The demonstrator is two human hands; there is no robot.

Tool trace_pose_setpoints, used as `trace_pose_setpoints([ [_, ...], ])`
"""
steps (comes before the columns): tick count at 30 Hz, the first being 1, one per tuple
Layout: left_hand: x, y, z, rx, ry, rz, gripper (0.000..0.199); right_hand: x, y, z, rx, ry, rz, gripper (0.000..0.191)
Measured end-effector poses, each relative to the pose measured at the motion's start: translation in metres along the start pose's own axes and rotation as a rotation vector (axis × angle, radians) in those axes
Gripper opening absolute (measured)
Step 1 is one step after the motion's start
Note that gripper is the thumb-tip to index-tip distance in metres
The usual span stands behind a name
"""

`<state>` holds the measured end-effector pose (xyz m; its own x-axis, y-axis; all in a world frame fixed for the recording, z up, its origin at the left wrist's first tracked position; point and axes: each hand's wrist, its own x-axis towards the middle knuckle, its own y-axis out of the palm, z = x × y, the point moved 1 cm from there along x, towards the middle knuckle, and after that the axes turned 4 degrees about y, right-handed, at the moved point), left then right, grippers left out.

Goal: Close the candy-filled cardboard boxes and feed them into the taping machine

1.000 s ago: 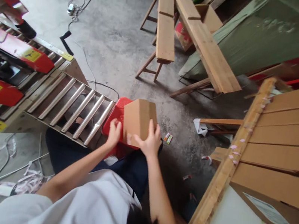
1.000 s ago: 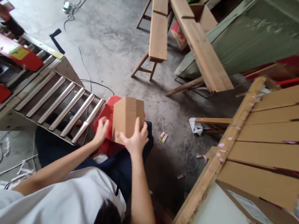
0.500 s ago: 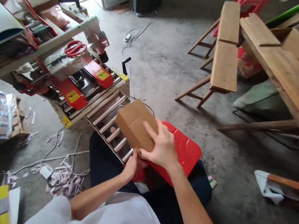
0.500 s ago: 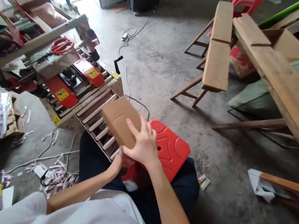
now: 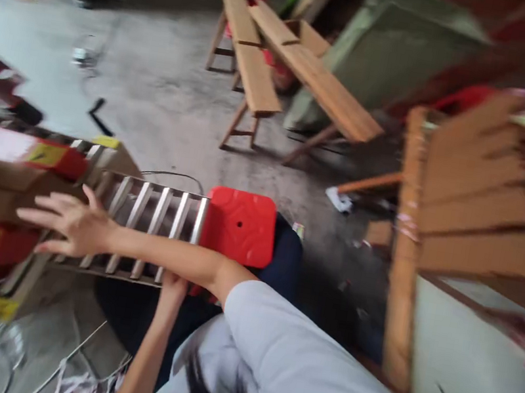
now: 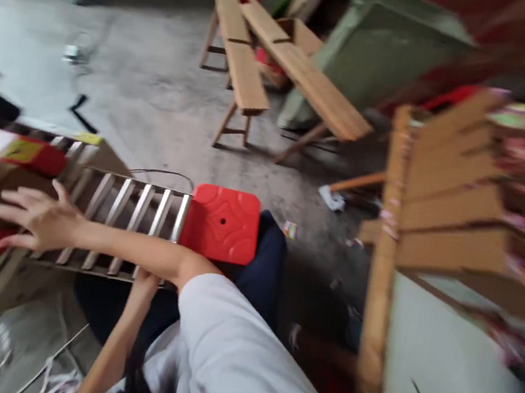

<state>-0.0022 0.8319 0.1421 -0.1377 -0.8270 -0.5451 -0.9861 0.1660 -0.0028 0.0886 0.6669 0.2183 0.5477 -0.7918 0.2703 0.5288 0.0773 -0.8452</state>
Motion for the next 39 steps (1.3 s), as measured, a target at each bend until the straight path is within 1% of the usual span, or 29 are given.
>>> trace_pose_setpoints([
  [1, 0.008, 0.001, 0.006, -0.046, 0.027, -0.04, 0.054, -0.035, -0.014, -0.024, 0.024, 0.026, -0.021, 0.043],
  [2, 0.015, 0.005, 0.011, -0.104, 0.039, -0.074, 0.056, -0.075, -0.034, -0.051, 0.043, 0.094, -0.03, 0.036],
  [3, 0.021, 0.011, 0.016, -0.157, 0.038, -0.084, 0.059, -0.119, -0.06, -0.078, 0.057, 0.183, -0.035, 0.034],
  [4, 0.025, 0.018, 0.019, -0.191, 0.027, -0.063, 0.063, -0.166, -0.09, -0.104, 0.063, 0.307, -0.038, 0.034],
  [5, 0.029, 0.028, 0.019, -0.203, 0.014, -0.013, 0.065, -0.214, -0.125, -0.126, 0.032, 0.489, -0.083, 0.032],
  [6, 0.031, 0.038, 0.017, -0.201, 0.012, 0.034, 0.066, -0.263, -0.162, -0.142, -0.023, 0.622, -0.136, 0.03],
  [7, 0.033, 0.049, 0.012, -0.189, 0.015, 0.076, 0.066, -0.31, -0.199, -0.153, -0.099, 0.744, -0.209, 0.029],
  [9, 0.035, 0.075, -0.003, -0.159, 0.028, 0.158, 0.067, -0.392, -0.27, -0.159, -0.305, 0.928, -0.414, 0.027],
  [10, 0.036, 0.089, -0.012, -0.14, 0.038, 0.195, 0.068, -0.426, -0.301, -0.159, -0.38, 1.002, -0.511, 0.03],
  [11, 0.037, 0.105, -0.02, -0.118, 0.049, 0.232, 0.068, -0.454, -0.33, -0.159, -0.462, 1.066, -0.606, 0.032],
  [12, 0.038, 0.122, -0.029, -0.092, 0.06, 0.271, 0.069, -0.475, -0.357, -0.161, -0.549, 1.12, -0.689, 0.035],
  [13, 0.039, 0.14, -0.037, -0.065, 0.072, 0.313, 0.069, -0.49, -0.381, -0.167, -0.638, 1.162, -0.758, 0.039],
  [14, 0.039, 0.16, -0.044, -0.035, 0.088, 0.361, 0.069, -0.499, -0.403, -0.177, -0.73, 1.193, -0.809, 0.044],
  [16, 0.039, 0.201, -0.059, 0.025, 0.129, 0.474, 0.069, -0.503, -0.44, -0.209, -0.876, 1.25, -0.848, 0.057],
  [17, 0.038, 0.221, -0.066, 0.051, 0.153, 0.53, 0.068, -0.5, -0.455, -0.227, -0.91, 1.291, -0.843, 0.06],
  [18, 0.037, 0.241, -0.074, 0.074, 0.174, 0.581, 0.067, -0.497, -0.468, -0.245, -0.922, 1.347, -0.827, 0.059],
  [20, 0.036, 0.28, -0.088, 0.111, 0.189, 0.663, 0.066, -0.493, -0.485, -0.269, -0.896, 1.463, -0.766, 0.042],
  [21, 0.036, 0.298, -0.095, 0.131, 0.176, 0.693, 0.065, -0.494, -0.49, -0.274, -0.874, 1.498, -0.732, 0.032],
  [22, 0.035, 0.316, -0.102, 0.149, 0.154, 0.716, 0.063, -0.499, -0.493, -0.273, -0.854, 1.506, -0.7, 0.023],
  [23, 0.034, 0.333, -0.108, 0.162, 0.124, 0.733, 0.061, -0.508, -0.494, -0.266, -0.84, 1.484, -0.676, 0.019],
  [25, 0.031, 0.366, -0.117, 0.155, 0.009, 0.766, 0.055, -0.532, -0.493, -0.238, -0.843, 1.384, -0.671, 0.025],
  [27, 0.023, 0.398, -0.122, 0.116, -0.172, 0.816, 0.058, -0.558, -0.49, -0.196, -0.889, 1.262, -0.723, 0.037],
  [29, 0.01, 0.427, -0.123, 0.077, -0.362, 0.911, 0.069, -0.575, -0.486, -0.148, -0.948, 1.148, -0.781, 0.044],
  [31, -0.008, 0.447, -0.122, 0.023, -0.488, 0.999, 0.081, -0.577, -0.479, -0.098, -0.964, 1.065, -0.787, 0.047],
  [33, -0.027, 0.455, -0.12, -0.091, -0.569, 1.078, 0.088, -0.566, -0.47, -0.053, -0.891, 1.013, -0.77, 0.041],
  [35, -0.04, 0.447, -0.118, -0.226, -0.639, 1.154, 0.094, -0.549, -0.46, -0.018, -0.748, 0.951, -0.74, 0.029],
  [37, -0.041, 0.424, -0.114, -0.329, -0.69, 1.214, 0.096, -0.531, -0.449, 0.002, -0.607, 0.853, -0.679, 0.021],
  [38, -0.037, 0.408, -0.111, -0.362, -0.696, 1.209, 0.096, -0.523, -0.443, 0.006, -0.552, 0.791, -0.637, 0.019],
  [39, -0.029, 0.388, -0.108, -0.386, -0.684, 1.169, 0.095, -0.514, -0.436, 0.006, -0.502, 0.728, -0.595, 0.019],
])
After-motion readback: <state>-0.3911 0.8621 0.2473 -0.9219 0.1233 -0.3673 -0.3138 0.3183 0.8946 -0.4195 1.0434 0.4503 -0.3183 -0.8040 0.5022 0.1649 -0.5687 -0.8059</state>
